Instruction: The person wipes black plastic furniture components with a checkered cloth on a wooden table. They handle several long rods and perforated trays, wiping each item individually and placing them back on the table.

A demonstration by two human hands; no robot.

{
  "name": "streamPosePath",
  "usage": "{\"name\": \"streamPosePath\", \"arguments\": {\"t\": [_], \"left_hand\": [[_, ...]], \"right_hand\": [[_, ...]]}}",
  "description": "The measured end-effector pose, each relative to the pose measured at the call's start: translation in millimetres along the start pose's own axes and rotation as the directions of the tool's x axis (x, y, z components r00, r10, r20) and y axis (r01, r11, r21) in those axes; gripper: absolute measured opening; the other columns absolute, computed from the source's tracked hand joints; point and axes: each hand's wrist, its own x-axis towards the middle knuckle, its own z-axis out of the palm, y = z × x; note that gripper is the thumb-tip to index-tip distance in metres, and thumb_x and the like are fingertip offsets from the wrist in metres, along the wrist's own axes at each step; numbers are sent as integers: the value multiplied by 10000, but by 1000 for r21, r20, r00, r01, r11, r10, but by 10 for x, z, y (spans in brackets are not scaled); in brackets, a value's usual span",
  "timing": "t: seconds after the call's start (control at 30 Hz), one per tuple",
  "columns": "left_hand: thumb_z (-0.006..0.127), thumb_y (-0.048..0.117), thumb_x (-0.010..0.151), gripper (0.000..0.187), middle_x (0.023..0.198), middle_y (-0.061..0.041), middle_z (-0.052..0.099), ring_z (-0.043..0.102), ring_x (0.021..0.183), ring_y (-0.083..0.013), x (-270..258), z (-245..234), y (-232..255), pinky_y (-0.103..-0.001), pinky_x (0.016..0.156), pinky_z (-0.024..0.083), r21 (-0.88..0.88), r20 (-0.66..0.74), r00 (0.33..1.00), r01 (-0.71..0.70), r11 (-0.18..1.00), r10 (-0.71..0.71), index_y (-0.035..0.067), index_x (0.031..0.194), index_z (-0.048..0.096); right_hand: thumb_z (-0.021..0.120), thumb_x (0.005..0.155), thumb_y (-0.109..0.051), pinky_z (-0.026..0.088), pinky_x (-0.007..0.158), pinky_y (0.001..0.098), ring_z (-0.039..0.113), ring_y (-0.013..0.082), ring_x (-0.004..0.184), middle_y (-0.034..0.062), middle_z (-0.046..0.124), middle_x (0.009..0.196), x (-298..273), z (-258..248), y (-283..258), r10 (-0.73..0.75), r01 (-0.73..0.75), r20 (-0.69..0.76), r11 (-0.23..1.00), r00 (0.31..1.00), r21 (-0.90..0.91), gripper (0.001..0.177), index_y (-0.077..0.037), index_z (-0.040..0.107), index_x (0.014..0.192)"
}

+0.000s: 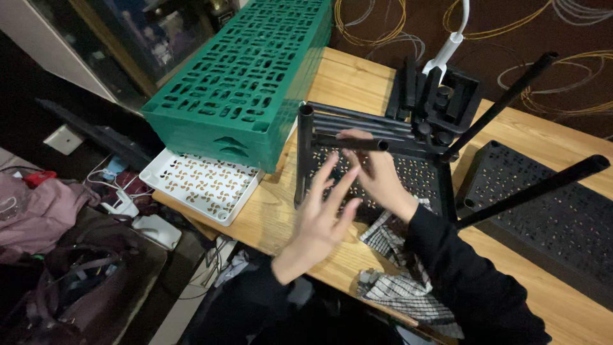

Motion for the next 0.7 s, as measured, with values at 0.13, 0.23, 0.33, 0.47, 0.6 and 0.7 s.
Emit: {"name": "streamPosePath", "arguments": {"t": [0.13, 0.23, 0.33, 0.47, 0.6, 0.7], "left_hand": [[615, 141, 1072, 119, 1201, -104, 669, 715, 1099, -265, -183, -251, -326, -364, 938, 583, 71, -200, 976, 102, 992, -86, 138, 1191, 620], [559, 152, 1051, 215, 1164, -214, 615, 649, 1031, -403, -268, -363, -573, -462, 891, 533, 122, -232, 961, 180, 976, -148, 2, 1205, 570], [462, 140, 1079, 220, 1085, -244, 633, 638, 972, -462, -347, -286, -692, -486, 807, 515, 22, -28, 941, 338, 941, -338, -11, 1177, 588], [499, 152, 1024, 225, 1014, -234, 695, 668, 925, -445, -448, -200, -771, -484, 768, 521, 63, 8, 912, 409, 910, -410, -3, 1128, 626], [538, 147, 978, 239, 968, -216, 726, 695, 871, -407, -454, -198, -788, -471, 739, 532, 126, 31, 885, 458, 880, -465, 25, 1128, 678], [542, 155, 967, 248, 930, -177, 747, 726, 830, -357, -352, -241, -796, -437, 698, 542, 114, 44, 840, 534, 838, -541, 68, 1131, 706]], "right_hand": [[615, 1052, -54, 573, 914, 321, 709, 195, 1086, 135, 713, 1209, 127, 5, 11, 115, -115, -3, 991, 993, 66, 312, -20, 534, 1352], [617, 1051, -75, 578, 871, 304, 723, 183, 1044, 126, 720, 1157, 184, 27, 78, 173, -174, 14, 982, 985, 79, 336, -20, 502, 1363], [625, 1047, -99, 575, 818, 304, 729, 188, 994, 122, 731, 1097, 204, 66, 160, 190, -192, 33, 979, 981, 70, 376, -17, 478, 1383], [645, 1017, -166, 538, 672, 327, 680, 201, 742, 140, 700, 886, 214, 127, 281, 293, -281, 132, 954, 947, -105, 412, -21, 489, 1370], [650, 1038, -190, 526, 669, 354, 674, 192, 735, 137, 709, 858, 217, 220, 384, 239, -218, 204, 968, 949, -122, 276, -25, 572, 1246], [640, 1009, -193, 500, 625, 399, 637, 262, 647, 156, 689, 800, 195, 244, 452, 318, -295, 227, 947, 921, -127, 309, -25, 578, 1261]]}}
